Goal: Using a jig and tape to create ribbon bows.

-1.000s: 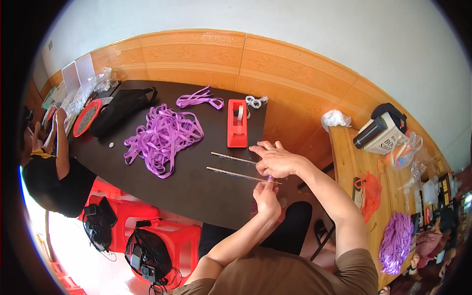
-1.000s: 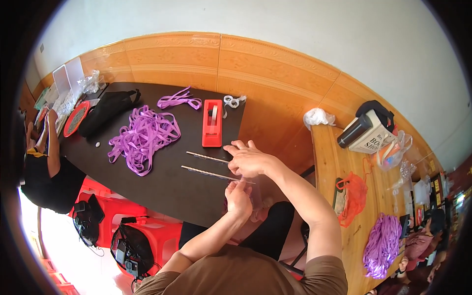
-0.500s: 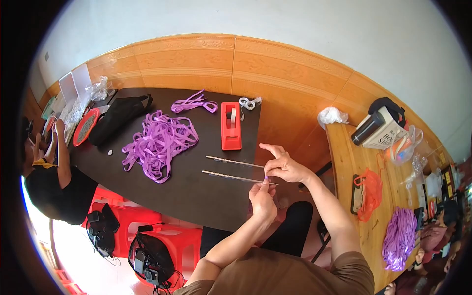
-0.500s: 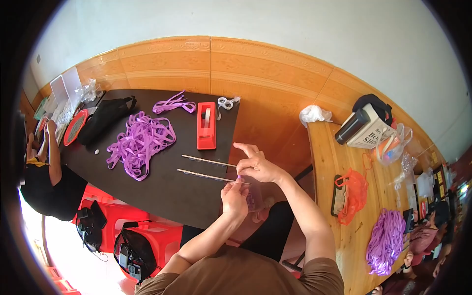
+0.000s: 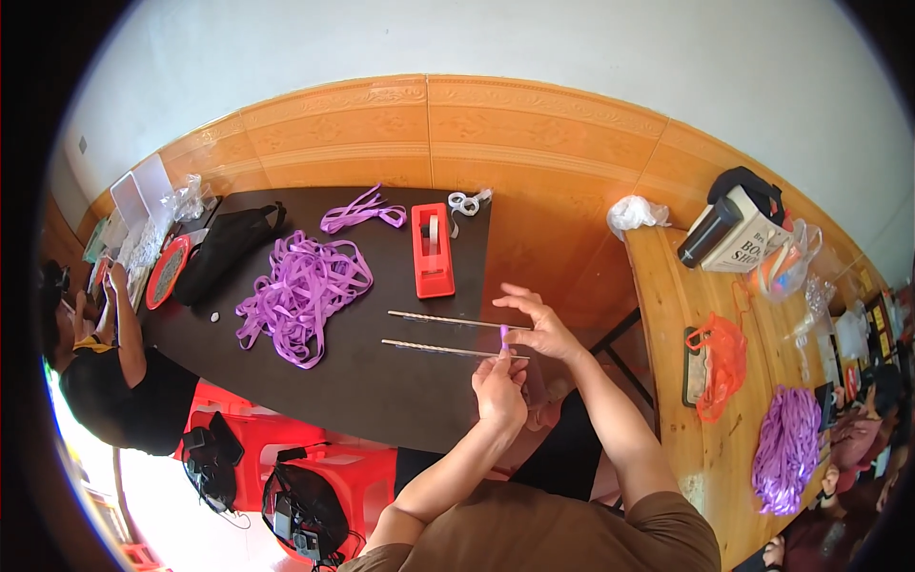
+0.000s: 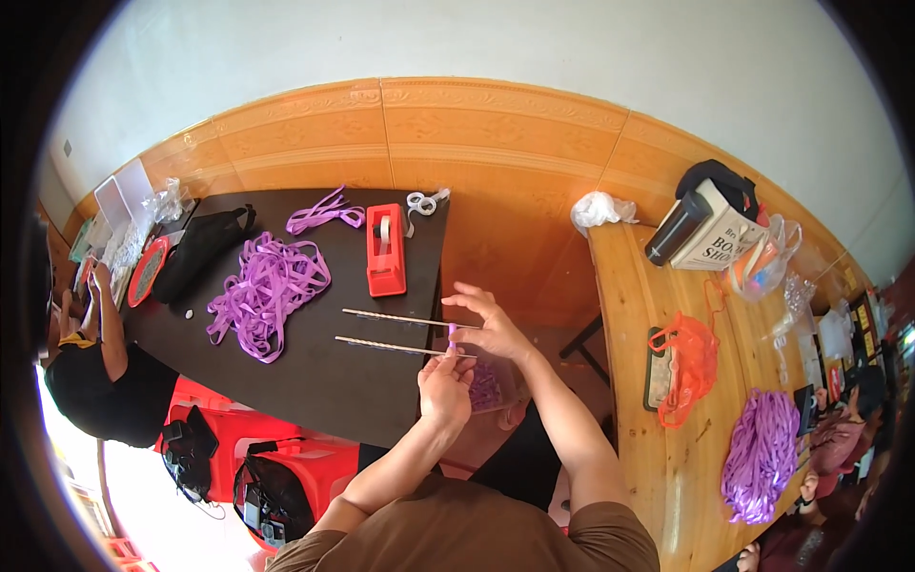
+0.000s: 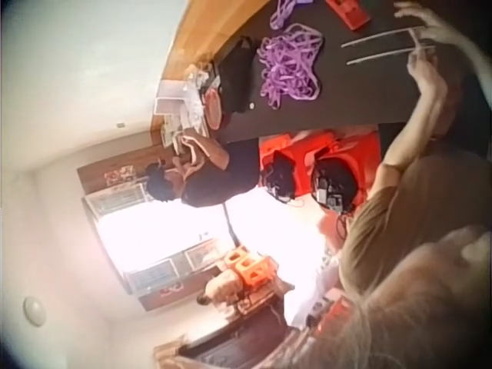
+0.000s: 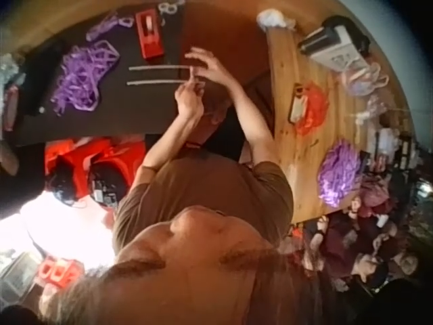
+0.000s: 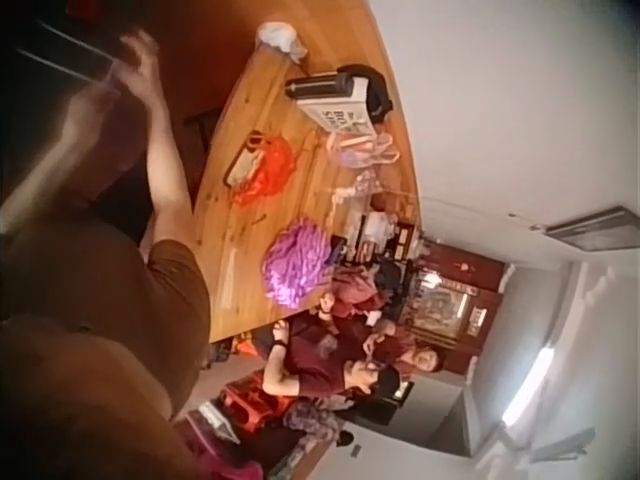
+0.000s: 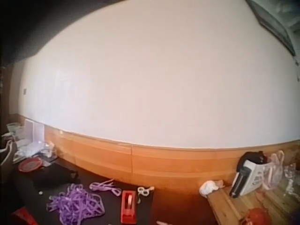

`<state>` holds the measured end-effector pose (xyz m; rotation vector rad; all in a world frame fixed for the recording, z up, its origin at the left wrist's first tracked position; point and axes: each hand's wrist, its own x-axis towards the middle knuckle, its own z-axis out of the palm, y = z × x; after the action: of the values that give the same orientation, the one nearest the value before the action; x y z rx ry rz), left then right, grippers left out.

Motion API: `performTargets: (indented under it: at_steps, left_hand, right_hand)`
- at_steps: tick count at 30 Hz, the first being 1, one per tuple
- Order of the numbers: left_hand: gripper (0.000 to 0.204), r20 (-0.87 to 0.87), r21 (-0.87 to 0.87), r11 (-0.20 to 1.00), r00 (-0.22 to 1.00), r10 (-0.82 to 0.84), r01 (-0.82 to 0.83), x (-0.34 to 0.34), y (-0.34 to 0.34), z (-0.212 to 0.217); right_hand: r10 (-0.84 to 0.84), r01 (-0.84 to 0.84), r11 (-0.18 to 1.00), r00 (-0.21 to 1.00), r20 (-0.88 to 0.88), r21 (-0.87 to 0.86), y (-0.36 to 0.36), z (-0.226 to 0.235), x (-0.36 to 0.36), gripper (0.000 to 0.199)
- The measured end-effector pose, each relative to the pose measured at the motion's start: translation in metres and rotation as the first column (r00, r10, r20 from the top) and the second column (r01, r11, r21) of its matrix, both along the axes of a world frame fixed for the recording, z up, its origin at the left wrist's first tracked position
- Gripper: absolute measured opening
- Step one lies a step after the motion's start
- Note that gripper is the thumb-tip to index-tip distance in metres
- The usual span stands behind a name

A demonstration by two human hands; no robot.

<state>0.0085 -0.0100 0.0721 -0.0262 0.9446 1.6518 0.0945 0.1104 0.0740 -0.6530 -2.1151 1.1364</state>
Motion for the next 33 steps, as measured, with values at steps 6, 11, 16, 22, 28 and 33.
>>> performTargets:
  at_steps: [6,11,16,22,28,33]
  left_hand:
    - [0.009,-0.006,-0.019,0.999,0.999,-0.034,0.034,0.001,0.001,0.001]
    - [0.006,0.005,0.046,0.999,1.0,0.027,-0.027,-0.009,-0.004,-0.005]
    - [0.019,-0.04,0.104,0.932,0.937,-0.346,0.348,0.002,-0.037,0.02]
    - [0.023,-0.264,0.195,0.508,0.544,-0.797,0.839,-0.06,-0.087,0.042]
    - [0.011,-0.983,0.182,0.974,0.012,0.182,0.136,-0.192,-0.066,0.068]
    - [0.008,-0.967,0.161,0.985,-0.209,0.144,-0.066,-0.252,-0.025,0.065]
  right_hand:
    - [-0.184,0.07,0.845,0.969,-0.165,-0.531,0.003,-0.056,0.024,0.053]
    - [-0.045,-0.395,0.572,0.86,-0.508,-0.719,-0.012,-0.02,-0.014,0.043]
    - [-0.201,-0.089,0.733,0.919,-0.34,-0.675,-0.013,-0.014,-0.015,0.019]
    - [-0.275,-0.007,0.732,0.912,-0.305,-0.681,-0.023,-0.014,0.018,0.019]
    - [-0.418,0.289,0.789,0.899,-0.13,-0.542,-0.024,-0.055,0.046,0.008]
    - [-0.543,0.401,0.524,0.837,0.068,-0.752,-0.002,-0.176,0.058,0.021]
